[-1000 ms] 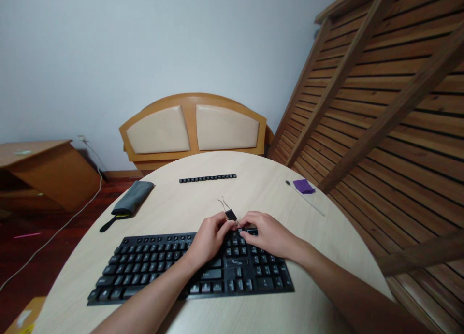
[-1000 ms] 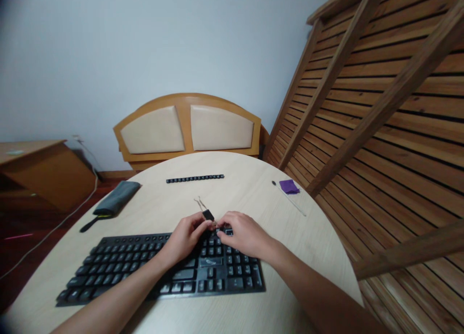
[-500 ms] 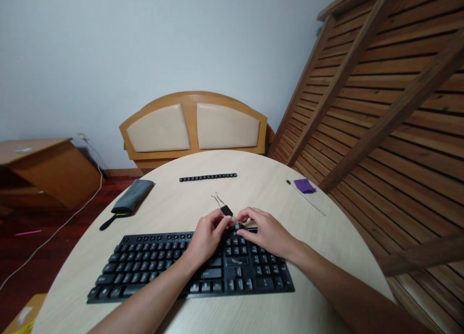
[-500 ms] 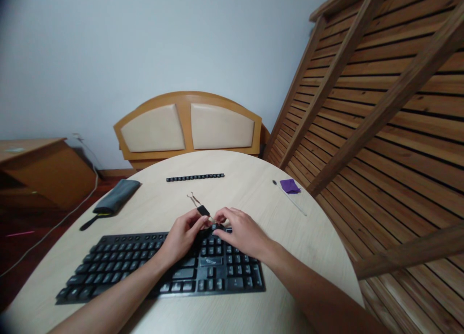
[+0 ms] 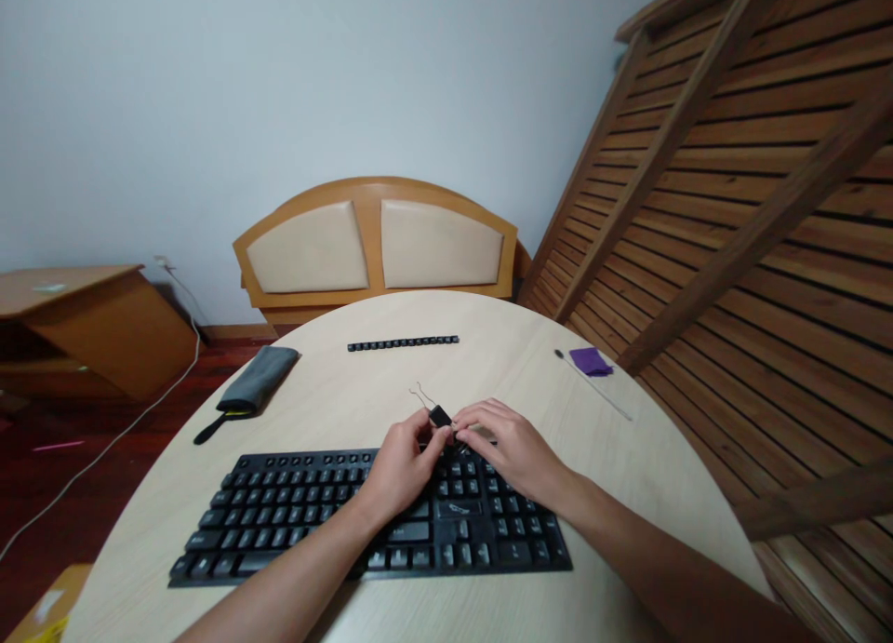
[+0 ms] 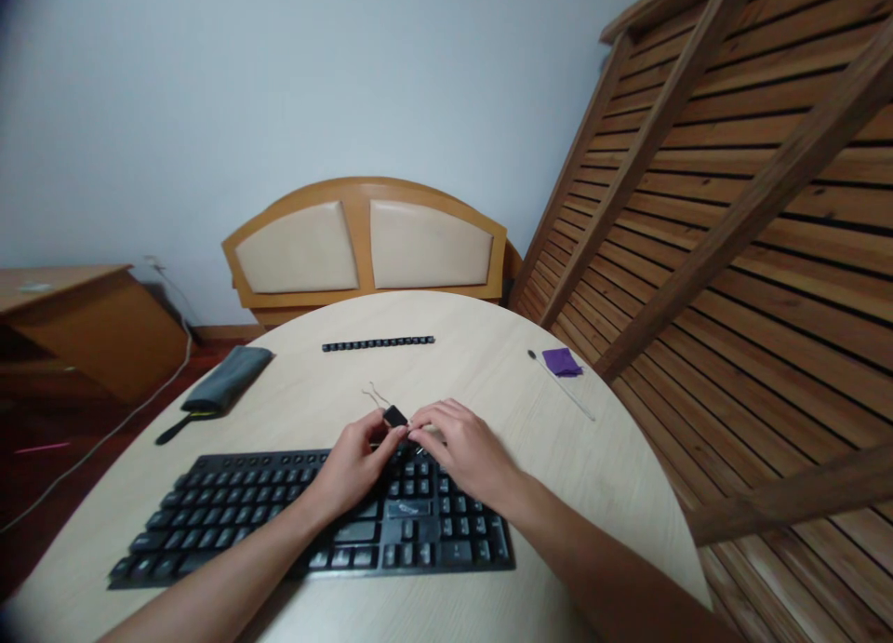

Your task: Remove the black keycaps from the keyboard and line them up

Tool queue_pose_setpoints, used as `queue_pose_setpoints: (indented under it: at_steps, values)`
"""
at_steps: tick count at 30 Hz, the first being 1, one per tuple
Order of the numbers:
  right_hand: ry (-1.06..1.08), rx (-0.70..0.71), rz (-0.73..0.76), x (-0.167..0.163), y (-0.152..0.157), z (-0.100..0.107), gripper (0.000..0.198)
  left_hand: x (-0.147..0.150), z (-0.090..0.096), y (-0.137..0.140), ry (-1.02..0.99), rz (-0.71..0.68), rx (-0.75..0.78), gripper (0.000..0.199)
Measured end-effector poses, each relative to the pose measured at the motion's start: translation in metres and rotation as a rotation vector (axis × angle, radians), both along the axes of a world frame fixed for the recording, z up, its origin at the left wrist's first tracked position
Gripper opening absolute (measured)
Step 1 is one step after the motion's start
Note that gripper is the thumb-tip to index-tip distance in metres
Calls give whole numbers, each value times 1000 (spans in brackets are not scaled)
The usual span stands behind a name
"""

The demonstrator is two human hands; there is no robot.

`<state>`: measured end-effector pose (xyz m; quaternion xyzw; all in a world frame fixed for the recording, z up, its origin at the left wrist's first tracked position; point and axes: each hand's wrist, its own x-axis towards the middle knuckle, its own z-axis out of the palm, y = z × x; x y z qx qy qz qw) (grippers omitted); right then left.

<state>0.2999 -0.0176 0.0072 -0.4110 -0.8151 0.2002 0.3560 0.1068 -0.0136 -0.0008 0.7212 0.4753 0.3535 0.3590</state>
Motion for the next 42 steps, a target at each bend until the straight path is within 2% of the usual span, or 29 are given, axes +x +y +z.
queue_pose_setpoints:
  at_steps: [3,6,10,17,23,31,42]
  values:
    - [62,-104,-80,7,8,-2,17,0,2,-1,-10,-11,-43,27]
    - [94,-150,-139,18,25,-4,20,0,4,-1,4,-14,-55,27]
    - [53,-124,-235,31,60,-9,21,1,5,-1,10,-16,-48,27]
    - [-199,-82,-400,37,133,-20,22,0,1,1,4,-16,-48,29]
    - [-262,-91,-496,31,173,-33,20,0,0,1,26,-12,-58,28]
    - [-264,-95,-523,22,198,-38,19,0,-2,2,37,-18,-59,29]
    - [-270,-92,-518,23,201,-41,20,1,0,2,34,-16,-77,25]
